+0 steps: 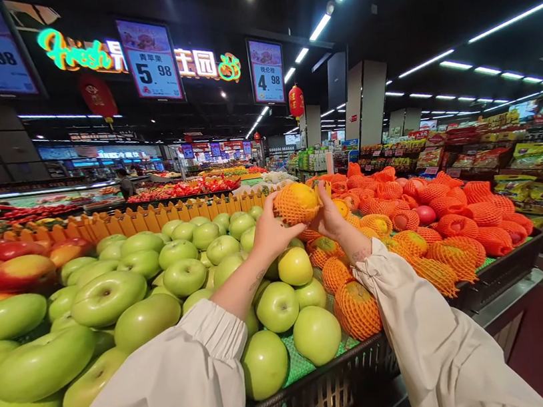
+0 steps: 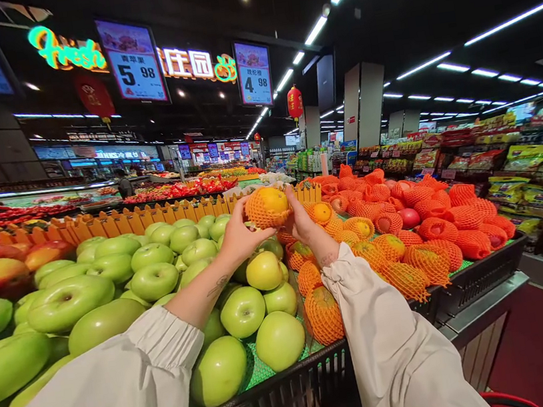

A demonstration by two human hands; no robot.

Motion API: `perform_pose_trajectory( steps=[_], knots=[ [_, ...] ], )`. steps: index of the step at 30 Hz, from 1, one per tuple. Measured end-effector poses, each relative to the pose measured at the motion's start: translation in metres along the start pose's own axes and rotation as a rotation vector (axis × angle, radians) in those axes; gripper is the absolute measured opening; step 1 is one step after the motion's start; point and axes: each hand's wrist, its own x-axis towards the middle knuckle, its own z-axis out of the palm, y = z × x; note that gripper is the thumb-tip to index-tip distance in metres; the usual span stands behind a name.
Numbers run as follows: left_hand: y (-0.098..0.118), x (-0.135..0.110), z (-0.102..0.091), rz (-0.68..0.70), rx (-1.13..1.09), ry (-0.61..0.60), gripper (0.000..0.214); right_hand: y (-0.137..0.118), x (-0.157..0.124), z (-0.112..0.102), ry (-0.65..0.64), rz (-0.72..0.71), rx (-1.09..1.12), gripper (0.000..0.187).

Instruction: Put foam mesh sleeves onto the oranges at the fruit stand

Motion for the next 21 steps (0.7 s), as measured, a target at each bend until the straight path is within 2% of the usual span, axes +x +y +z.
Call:
perform_pose_trajectory(
  steps=[4, 8, 12, 16, 18, 21],
  knots=[
    [0.002, 0.003, -0.004, -0.068, 0.040, 0.078, 0.085, 0.003, -0.003, 0.001, -0.039, -0.040, -0.108, 0.079],
    [-0.002, 0.003, -0.005, -0.038, 0.055, -0.036, 0.088, 0.004, -0.001, 0.001, 0.053, -0.236, -0.229, 0.077],
    [-0.005, 0.003, -0.001, -0.069, 0.074, -0.044, 0.098, -0.006, 0.006, -0.015, 0.262, -0.302, -0.225, 0.066],
    [-0.004, 0.004, 0.000, -0.094, 0.105, -0.012, 0.082, -0.015, 0.013, -0.048, 0.622, -0.304, -0.105, 0.061],
    [-0.003, 0.003, 0.000, -0.094, 0.121, -0.018, 0.077, -0.013, 0.015, -0.067, 0.759, -0.263, -0.024, 0.056],
    [-0.001, 0.000, 0.002, -0.068, 0.173, -0.044, 0.074, -0.003, 0.017, -0.092, 0.795, -0.192, -0.005, 0.056]
  ],
)
